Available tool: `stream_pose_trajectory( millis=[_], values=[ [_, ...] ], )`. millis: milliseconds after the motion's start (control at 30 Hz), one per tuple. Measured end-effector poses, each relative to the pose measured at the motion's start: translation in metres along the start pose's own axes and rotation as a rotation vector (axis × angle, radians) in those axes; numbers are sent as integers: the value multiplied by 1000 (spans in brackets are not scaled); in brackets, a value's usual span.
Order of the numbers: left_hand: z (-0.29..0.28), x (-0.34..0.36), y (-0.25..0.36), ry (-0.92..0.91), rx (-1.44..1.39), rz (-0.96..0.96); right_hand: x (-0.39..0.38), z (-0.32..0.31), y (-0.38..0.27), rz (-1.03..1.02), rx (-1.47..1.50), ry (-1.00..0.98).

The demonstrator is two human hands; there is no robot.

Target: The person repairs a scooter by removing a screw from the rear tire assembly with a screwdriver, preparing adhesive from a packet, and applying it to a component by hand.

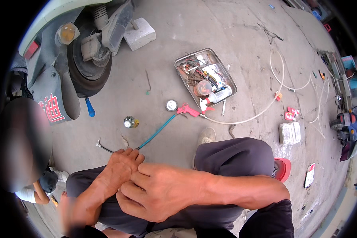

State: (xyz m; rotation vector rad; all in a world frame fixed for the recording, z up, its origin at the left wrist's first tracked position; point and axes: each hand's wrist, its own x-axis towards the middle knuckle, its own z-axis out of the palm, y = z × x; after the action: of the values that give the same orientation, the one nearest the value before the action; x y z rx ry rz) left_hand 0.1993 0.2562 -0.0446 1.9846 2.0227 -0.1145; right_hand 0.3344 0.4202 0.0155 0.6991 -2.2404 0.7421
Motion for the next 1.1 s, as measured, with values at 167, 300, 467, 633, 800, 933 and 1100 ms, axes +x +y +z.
stream_pose_trajectory(
  millis=[167,300,467,633,800,933,1100],
  values=[
    [-23,4,7,58,-99,-21,-1,-15,-4,56,-105,-109],
    [-16,-1,-12,160,19,-155,-4,-18,-7,113,-127,-210],
    [-12,-13,-51,181,16,-524,-11,-14,-4,190,-183,-305],
    [-19,-26,-101,82,-113,-876,-13,16,31,493,-31,-431],
    [28,-26,-178,330,-366,-1055,8,91,91,736,223,-812],
    [50,-47,-230,508,-604,-1122,22,171,128,933,378,-500],
    [26,-23,-203,783,-690,-987,24,268,146,1316,992,274]
  ],
)
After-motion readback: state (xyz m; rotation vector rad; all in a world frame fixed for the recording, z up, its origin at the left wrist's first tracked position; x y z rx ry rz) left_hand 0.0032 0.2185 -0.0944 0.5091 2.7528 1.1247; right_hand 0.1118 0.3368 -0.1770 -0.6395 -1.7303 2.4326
